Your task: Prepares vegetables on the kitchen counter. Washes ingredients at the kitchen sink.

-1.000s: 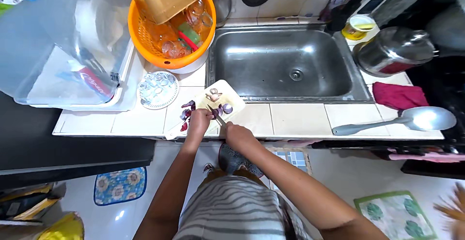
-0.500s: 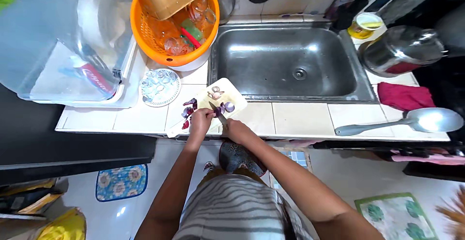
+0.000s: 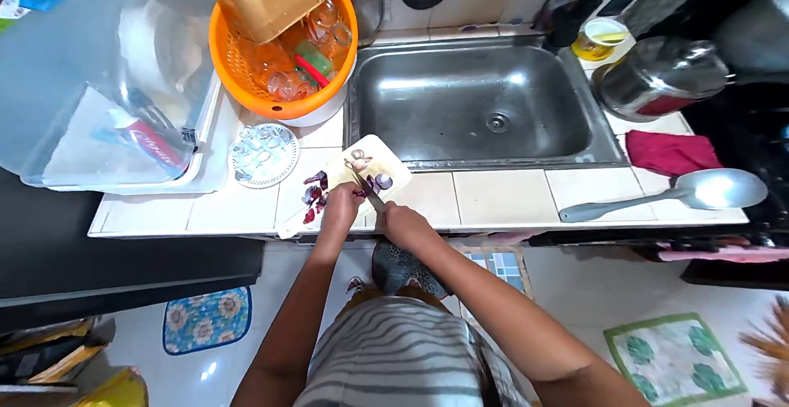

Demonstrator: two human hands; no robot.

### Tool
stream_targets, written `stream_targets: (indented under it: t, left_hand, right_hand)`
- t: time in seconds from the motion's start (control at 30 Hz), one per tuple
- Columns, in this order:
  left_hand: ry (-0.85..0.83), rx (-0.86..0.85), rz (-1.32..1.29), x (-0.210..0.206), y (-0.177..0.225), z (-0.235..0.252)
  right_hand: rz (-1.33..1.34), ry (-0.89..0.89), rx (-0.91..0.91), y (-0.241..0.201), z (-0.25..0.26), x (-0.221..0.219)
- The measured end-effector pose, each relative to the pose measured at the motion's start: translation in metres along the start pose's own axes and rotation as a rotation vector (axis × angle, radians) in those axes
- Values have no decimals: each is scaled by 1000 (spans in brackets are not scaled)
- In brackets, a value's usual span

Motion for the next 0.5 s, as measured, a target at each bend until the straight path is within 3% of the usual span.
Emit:
stream_targets:
  t: [0.3,0.5]
  left_hand:
    - [123,-128,-107,-3,-11,-2]
    - [57,-188,-96,-3,-15,-2]
  right_hand:
    - [-15,-37,-24,-7,-3,-1]
    - [-14,0,-21,-6,19,-14]
Point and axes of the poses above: each hand's wrist, its own z-axis towards the middle knuckle, its own x-axis out of the back of the hand, y = z × x, the point moved 4 cm from there along z, towards the middle knuckle, and after that the axes turned 3 degrees about -x, right-handed, at the moved point
